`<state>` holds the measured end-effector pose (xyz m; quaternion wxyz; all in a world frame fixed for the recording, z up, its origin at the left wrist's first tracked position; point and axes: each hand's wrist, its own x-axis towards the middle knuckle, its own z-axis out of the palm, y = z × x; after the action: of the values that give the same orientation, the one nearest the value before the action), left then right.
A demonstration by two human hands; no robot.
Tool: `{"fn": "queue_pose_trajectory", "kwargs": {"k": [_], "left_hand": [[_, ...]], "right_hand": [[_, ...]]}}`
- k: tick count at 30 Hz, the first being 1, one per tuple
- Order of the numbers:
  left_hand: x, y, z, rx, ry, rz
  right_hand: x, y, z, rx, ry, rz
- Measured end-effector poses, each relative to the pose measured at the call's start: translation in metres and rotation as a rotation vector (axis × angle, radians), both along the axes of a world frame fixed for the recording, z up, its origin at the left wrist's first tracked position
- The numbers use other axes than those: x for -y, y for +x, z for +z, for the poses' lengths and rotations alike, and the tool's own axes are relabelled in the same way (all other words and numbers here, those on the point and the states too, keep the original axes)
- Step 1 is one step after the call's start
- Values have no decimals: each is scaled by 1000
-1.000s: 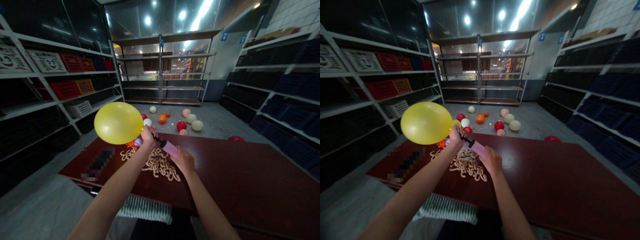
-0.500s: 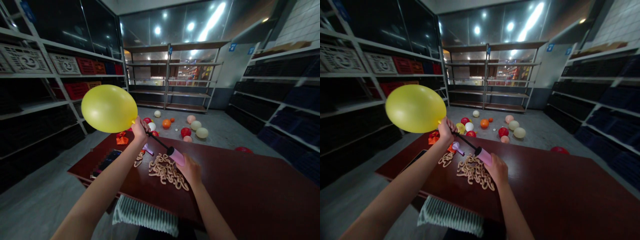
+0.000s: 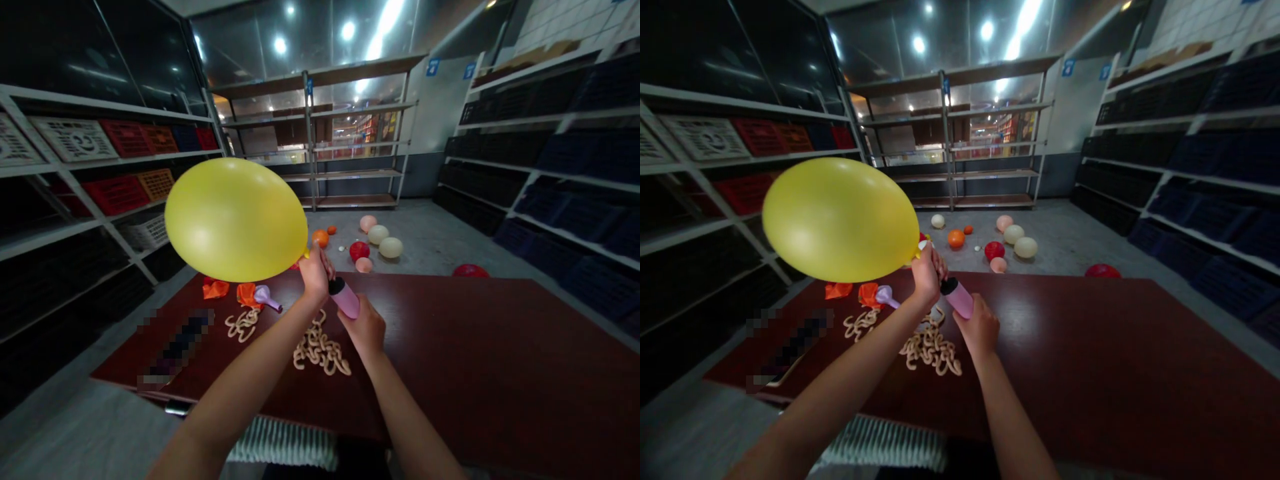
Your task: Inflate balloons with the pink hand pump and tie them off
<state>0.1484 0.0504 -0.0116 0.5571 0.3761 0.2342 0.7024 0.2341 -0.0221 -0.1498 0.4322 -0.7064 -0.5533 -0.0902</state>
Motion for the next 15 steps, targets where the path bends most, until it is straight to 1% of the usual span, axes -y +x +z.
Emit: {"fn": "queue_pose_trajectory", "kwargs": {"k": [3, 5, 7, 10, 15], "left_hand": [[2, 8, -8, -12, -7, -18], [0, 6, -9, -13, -20, -36], [-3, -2, -9, 4, -67, -33], [-5, -22, -12, 52, -156, 1], [-2, -70, -17, 125, -206, 70]], "right_hand": [[1, 2, 0, -15, -8, -12], [1, 3, 0, -5, -10, -6], [1, 1, 0, 23, -18, -2], [2, -5, 1, 109, -31, 15], [7, -16, 2, 306, -11, 110]]}}
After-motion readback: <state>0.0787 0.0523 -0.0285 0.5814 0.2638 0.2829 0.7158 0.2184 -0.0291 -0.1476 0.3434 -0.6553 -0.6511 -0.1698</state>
